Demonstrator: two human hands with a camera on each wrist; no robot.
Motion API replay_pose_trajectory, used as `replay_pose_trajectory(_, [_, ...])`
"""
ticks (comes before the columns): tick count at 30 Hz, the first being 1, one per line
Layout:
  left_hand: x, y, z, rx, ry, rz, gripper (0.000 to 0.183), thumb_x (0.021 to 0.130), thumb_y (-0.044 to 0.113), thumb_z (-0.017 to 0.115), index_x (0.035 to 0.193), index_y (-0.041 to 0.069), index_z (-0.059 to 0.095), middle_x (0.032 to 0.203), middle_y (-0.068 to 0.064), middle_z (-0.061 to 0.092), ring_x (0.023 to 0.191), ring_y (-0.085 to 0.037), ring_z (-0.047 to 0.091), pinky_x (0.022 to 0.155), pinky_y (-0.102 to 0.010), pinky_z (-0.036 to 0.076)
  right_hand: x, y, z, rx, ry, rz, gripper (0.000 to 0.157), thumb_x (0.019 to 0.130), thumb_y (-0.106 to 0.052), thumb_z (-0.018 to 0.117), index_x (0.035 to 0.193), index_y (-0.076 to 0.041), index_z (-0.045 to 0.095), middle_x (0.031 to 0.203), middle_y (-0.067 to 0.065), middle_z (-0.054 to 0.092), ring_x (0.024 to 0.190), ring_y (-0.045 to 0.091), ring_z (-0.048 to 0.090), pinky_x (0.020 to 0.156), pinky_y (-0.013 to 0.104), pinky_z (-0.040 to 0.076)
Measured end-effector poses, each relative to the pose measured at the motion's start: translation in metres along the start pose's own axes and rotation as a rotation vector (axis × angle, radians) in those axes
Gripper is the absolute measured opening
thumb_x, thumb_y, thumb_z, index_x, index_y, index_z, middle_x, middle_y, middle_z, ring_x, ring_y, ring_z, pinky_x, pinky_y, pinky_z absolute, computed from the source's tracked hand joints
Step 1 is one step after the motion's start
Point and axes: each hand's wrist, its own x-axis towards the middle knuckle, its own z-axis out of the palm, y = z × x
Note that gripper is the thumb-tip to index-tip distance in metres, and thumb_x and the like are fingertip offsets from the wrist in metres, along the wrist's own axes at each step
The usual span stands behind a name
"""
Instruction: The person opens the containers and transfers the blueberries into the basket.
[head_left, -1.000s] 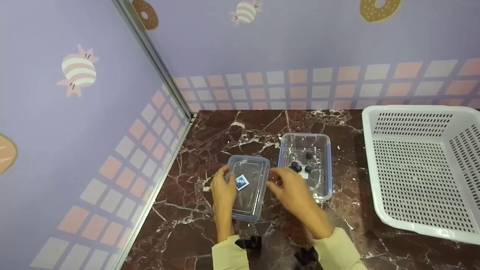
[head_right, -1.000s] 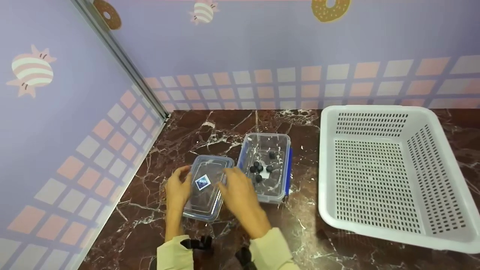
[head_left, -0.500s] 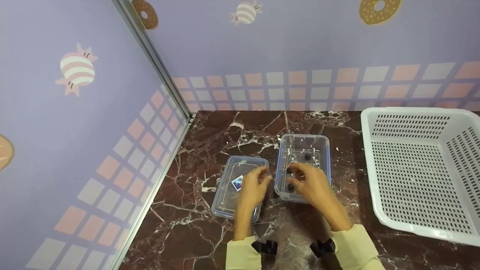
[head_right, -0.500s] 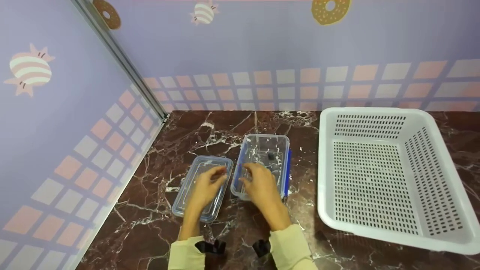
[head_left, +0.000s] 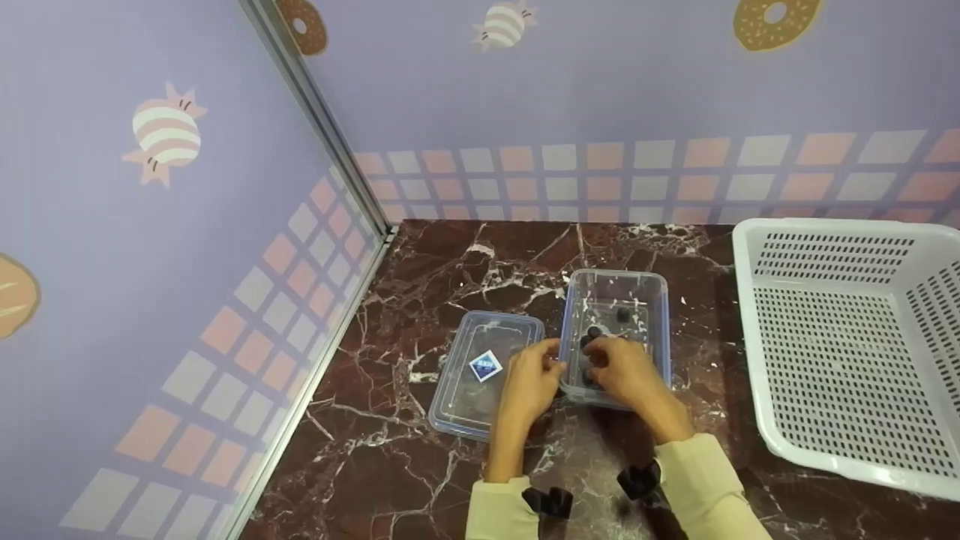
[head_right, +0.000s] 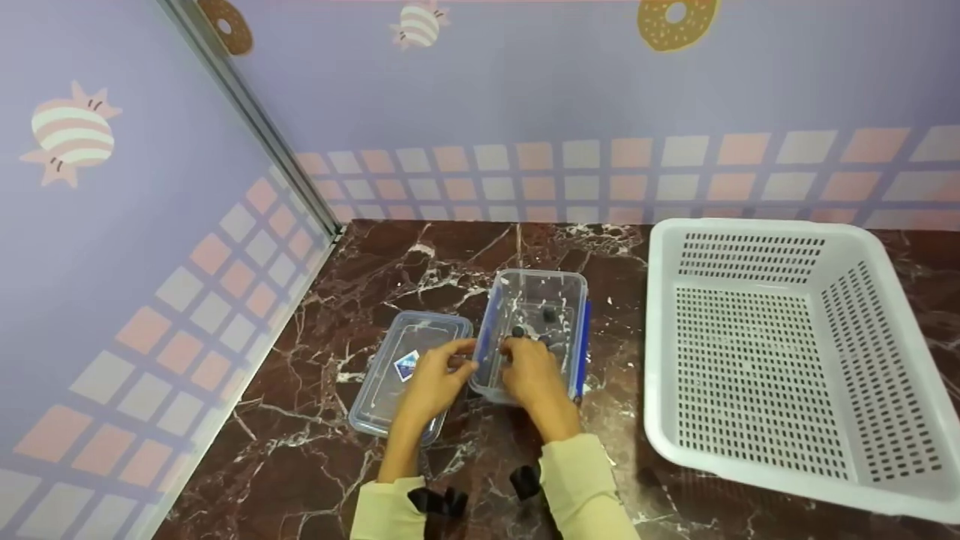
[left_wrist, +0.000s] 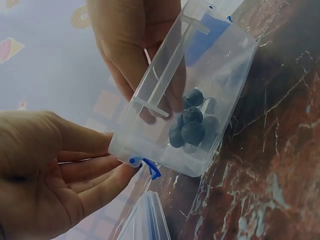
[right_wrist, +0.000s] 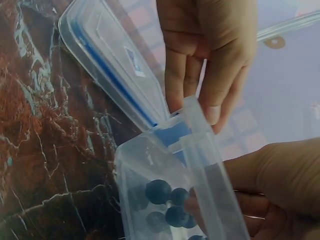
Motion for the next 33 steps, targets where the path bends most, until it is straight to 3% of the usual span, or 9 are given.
replay_pose_trajectory(9, [0.000, 0.000, 0.001, -0.015, -0.001, -0.014, 0.034, 0.086, 0.003, 0.065, 0.120, 0.001, 0.063, 0.114, -0.012, 0.069, 0.089, -0.017, 0.070, 0.077, -0.023, 0.055, 0.006, 0.000, 0.005, -0.057, -0.049, 0.010, 0.022, 0.074, 0.001, 0.070, 0.096, 0.000, 0.070, 0.090, 0.018, 0.070, 0.085, 0.035, 0.065, 0.078, 0.049, 0.053])
replay_pose_trajectory(22, [0.000, 0.000, 0.001, -0.017, -0.011, -0.013, 0.034, 0.086, 0.002, 0.065, 0.120, 0.000, 0.063, 0.114, -0.013, 0.069, 0.088, -0.017, 0.069, 0.076, -0.022, 0.055, 0.011, 0.003, 0.010, -0.058, -0.084, 0.006, 0.016, 0.067, 0.005, 0.068, 0.081, -0.004, 0.069, 0.074, 0.011, 0.068, 0.069, 0.027, 0.062, 0.062, 0.042, 0.052])
replay_pose_trajectory(27, [-0.001, 0.001, 0.000, -0.010, -0.022, -0.019, 0.035, 0.086, 0.003, 0.065, 0.121, 0.001, 0.062, 0.115, -0.012, 0.069, 0.091, -0.018, 0.070, 0.080, -0.023, 0.055, 0.012, 0.003, 0.010, -0.074, -0.081, -0.024, 0.013, 0.067, 0.003, 0.070, 0.077, -0.006, 0.069, 0.074, 0.010, 0.069, 0.071, 0.029, 0.063, 0.064, 0.044, 0.052])
replay_pose_trajectory(33, [0.000, 0.001, 0.000, -0.011, -0.027, -0.037, 0.035, 0.087, 0.004, 0.065, 0.121, 0.001, 0.062, 0.116, -0.012, 0.068, 0.090, -0.018, 0.070, 0.079, -0.024, 0.056, 0.010, 0.001, 0.003, -0.028, -0.068, -0.032, 0.016, 0.072, 0.004, 0.069, 0.087, -0.001, 0.071, 0.082, 0.015, 0.070, 0.077, 0.031, 0.064, 0.071, 0.046, 0.054])
